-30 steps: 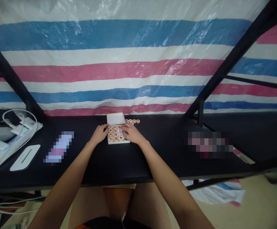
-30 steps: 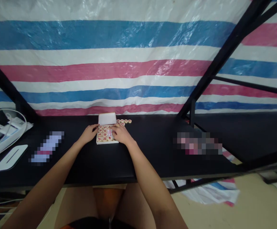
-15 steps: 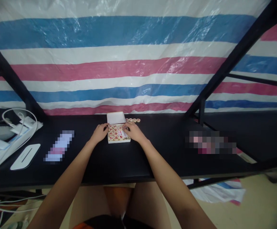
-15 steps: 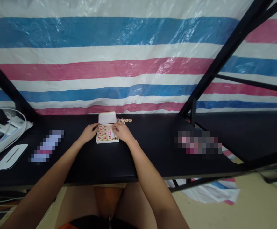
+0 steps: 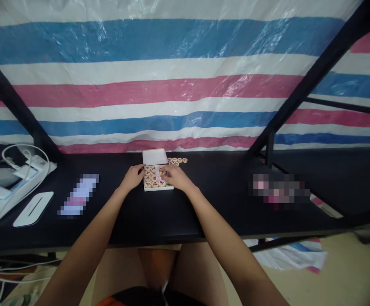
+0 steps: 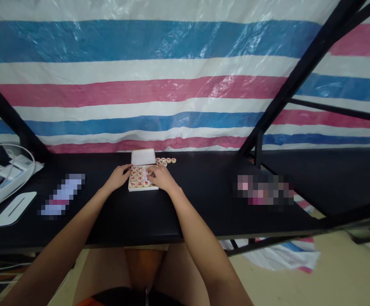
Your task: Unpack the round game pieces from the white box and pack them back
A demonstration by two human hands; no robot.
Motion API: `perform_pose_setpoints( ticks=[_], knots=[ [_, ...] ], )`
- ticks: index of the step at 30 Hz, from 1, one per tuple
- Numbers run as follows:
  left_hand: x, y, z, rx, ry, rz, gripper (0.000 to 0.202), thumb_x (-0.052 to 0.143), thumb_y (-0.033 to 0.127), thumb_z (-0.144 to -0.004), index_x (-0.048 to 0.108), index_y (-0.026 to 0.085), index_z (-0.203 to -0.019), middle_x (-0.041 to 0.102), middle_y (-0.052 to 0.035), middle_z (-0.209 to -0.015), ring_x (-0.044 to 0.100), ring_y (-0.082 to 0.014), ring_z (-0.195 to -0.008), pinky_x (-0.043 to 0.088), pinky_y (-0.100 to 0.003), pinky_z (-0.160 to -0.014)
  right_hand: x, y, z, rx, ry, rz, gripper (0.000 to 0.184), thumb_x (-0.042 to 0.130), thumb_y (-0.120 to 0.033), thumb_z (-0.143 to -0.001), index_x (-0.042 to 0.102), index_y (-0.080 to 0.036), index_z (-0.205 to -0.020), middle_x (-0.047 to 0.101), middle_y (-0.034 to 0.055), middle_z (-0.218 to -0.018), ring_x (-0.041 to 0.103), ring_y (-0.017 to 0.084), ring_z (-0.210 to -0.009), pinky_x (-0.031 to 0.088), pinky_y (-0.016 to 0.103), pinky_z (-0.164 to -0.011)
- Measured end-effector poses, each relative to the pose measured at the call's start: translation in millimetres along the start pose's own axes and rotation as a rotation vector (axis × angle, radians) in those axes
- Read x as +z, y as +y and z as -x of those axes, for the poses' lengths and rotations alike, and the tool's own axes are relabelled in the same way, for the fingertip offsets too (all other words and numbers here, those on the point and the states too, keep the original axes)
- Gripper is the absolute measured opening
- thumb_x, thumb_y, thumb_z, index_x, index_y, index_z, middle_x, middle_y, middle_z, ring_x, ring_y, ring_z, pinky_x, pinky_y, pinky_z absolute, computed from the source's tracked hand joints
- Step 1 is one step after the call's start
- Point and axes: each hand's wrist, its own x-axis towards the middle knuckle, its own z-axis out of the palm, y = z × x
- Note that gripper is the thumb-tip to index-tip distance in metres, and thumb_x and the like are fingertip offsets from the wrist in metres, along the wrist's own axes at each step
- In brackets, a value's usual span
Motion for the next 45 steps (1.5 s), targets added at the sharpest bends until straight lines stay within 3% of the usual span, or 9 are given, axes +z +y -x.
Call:
perform_pose_setpoints(
  ticks=[4, 8, 11, 15, 27, 35, 38, 42, 45],
  knots=[
    [-0.7, 1, 1, -0.004, -0.005, -0.001, 0.038, 0.046, 0.025, -0.088, 0.061, 0.013, -0.121, 0.068, -0.0098, -0.109, 0.061, -0.0234, -0.099, 0.044, -0.034, -0.094, -2, 3, 0, 0.095, 0.121, -0.037, 0.017, 0.058, -0.021, -0.083, 0.066, -0.017, -0.097, 0.066, 0.0064, -0.092, 0.058, 0.018, -0.088, 0.043, 0.031, -0.086],
    [-0.2, 1, 1, 0.002, -0.002, 0.004, 0.037, 0.046, 0.025, -0.088, 0.062, 0.014, -0.12, 0.068, -0.0092, -0.109, 0.061, -0.0232, -0.101, 0.044, -0.034, -0.094, -11, 22, 5, 0.39, 0.284, 0.009, 0.018, 0.056, -0.022, -0.082, 0.063, -0.018, -0.098, 0.066, 0.0072, -0.094, 0.06, 0.018, -0.083, 0.045, 0.029, -0.076],
    [-0.1, 0, 1, 0.003, -0.002, 0.004, 0.036, 0.046, 0.025, -0.088, 0.062, 0.016, -0.119, 0.068, -0.0085, -0.11, 0.061, -0.0229, -0.102, 0.044, -0.034, -0.095, -16, 39, 11, 0.563, 0.322, 0.096, 0.017, 0.057, -0.019, -0.079, 0.063, -0.018, -0.095, 0.067, 0.0083, -0.09, 0.061, 0.019, -0.079, 0.045, 0.027, -0.072],
    [-0.3, 1, 1, 0.005, -0.004, 0.003, 0.037, 0.046, 0.025, -0.089, 0.061, 0.013, -0.121, 0.067, -0.0105, -0.112, 0.06, -0.0236, -0.103, 0.043, -0.036, -0.097, -13, 55, 15, 0.643, 0.297, 0.174, 0.012, 0.057, -0.015, -0.078, 0.065, -0.017, -0.087, 0.067, 0.0101, -0.085, 0.063, 0.02, -0.078, 0.045, 0.027, -0.07],
    [1.5, -1, 0, 0.012, 0.003, 0.02, 0.037, 0.046, 0.025, -0.088, 0.062, 0.014, -0.12, 0.068, -0.0106, -0.11, 0.061, -0.0239, -0.101, 0.044, -0.036, -0.095, -5, 63, 13, 0.556, 0.32, 0.115, 0.022, 0.052, -0.007, -0.076, 0.068, -0.018, -0.087, 0.064, 0.008, -0.095, 0.063, 0.015, -0.075, 0.048, 0.027, -0.078],
    [-0.1, 1, 0, 0.003, -0.006, 0.005, 0.036, 0.045, 0.025, -0.088, 0.062, 0.017, -0.119, 0.068, -0.0083, -0.109, 0.061, -0.023, -0.099, 0.044, -0.035, -0.095, -11, 52, 12, 0.508, 0.305, 0.111, 0.018, 0.053, -0.012, -0.079, 0.067, -0.018, -0.089, 0.065, 0.0074, -0.091, 0.061, 0.017, -0.08, 0.047, 0.028, -0.079],
    [0.6, 0, 1, 0.004, 0.001, 0.009, 0.037, 0.045, 0.025, -0.089, 0.061, 0.017, -0.12, 0.068, -0.0084, -0.11, 0.06, -0.0233, -0.101, 0.043, -0.035, -0.096, -13, 37, 10, 0.373, 0.295, 0.067, 0.016, 0.053, -0.016, -0.081, 0.068, -0.018, -0.087, 0.065, 0.0068, -0.092, 0.06, 0.017, -0.079, 0.046, 0.028, -0.077],
    [1.5, -2, 0, 0.01, 0.001, 0.009, 0.037, 0.046, 0.026, -0.089, 0.061, 0.014, -0.12, 0.068, -0.0096, -0.109, 0.061, -0.0239, -0.1, 0.044, -0.036, -0.095, -10, 16, 7, 0.086, 0.091, -0.072, 0.016, 0.054, -0.017, -0.082, 0.069, -0.017, -0.087, 0.066, 0.004, -0.083, 0.057, 0.014, -0.075, 0.045, 0.026, -0.076],
    [1.7, -2, 0, 0.014, 0.003, 0.01, 0.037, 0.046, 0.026, -0.088, 0.062, 0.014, -0.12, 0.068, -0.0099, -0.108, 0.061, -0.0234, -0.099, 0.044, -0.035, -0.095, -8, 5, 6, 0.034, -0.011, -0.098, 0.016, 0.056, -0.019, -0.081, 0.07, -0.016, -0.088, 0.066, 0.0036, -0.08, 0.057, 0.014, -0.073, 0.043, 0.025, -0.074]
  ],
)
